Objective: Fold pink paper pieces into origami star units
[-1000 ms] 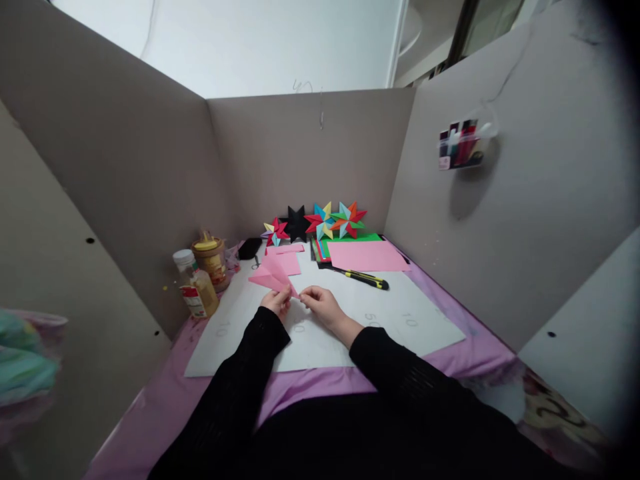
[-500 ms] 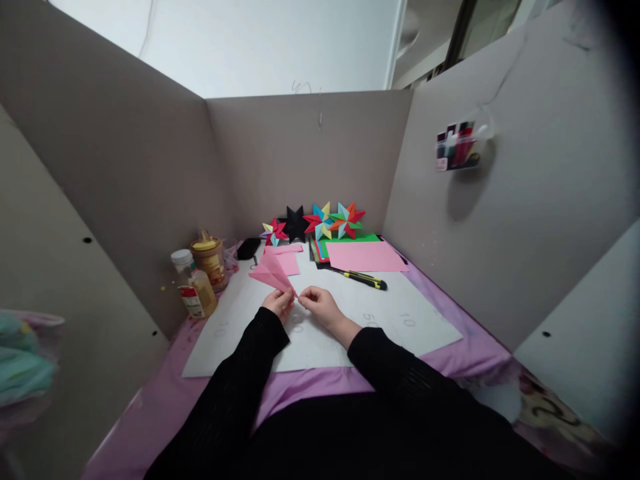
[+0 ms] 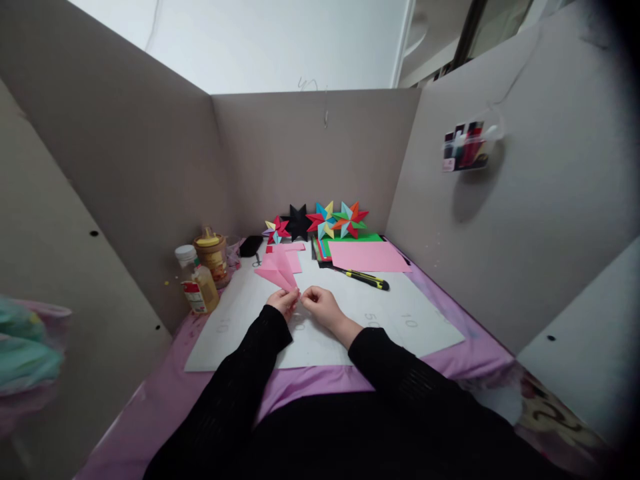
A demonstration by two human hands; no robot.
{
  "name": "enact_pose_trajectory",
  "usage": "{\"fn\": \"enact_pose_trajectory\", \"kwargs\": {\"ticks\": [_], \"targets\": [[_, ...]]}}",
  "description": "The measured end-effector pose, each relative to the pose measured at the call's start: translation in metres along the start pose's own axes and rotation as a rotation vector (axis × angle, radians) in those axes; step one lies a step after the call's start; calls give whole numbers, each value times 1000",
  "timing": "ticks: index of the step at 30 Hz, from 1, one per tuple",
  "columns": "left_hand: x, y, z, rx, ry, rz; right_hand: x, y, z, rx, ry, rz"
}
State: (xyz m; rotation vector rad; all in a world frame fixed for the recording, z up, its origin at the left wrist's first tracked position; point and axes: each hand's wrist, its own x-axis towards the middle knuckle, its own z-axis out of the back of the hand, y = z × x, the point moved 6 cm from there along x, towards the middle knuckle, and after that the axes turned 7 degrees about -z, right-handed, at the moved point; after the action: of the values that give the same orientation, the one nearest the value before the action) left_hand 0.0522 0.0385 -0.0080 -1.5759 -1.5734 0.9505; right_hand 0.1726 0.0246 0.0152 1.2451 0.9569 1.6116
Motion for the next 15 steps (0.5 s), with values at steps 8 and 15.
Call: {"fn": "enact_pose_trajectory", "kwargs": {"ticks": [8, 15], "targets": [[3, 4, 4, 57, 21, 20, 0, 4, 1, 16, -3, 23], [10, 6, 15, 124, -110, -9, -1, -1, -6, -38, 20, 9]]}}
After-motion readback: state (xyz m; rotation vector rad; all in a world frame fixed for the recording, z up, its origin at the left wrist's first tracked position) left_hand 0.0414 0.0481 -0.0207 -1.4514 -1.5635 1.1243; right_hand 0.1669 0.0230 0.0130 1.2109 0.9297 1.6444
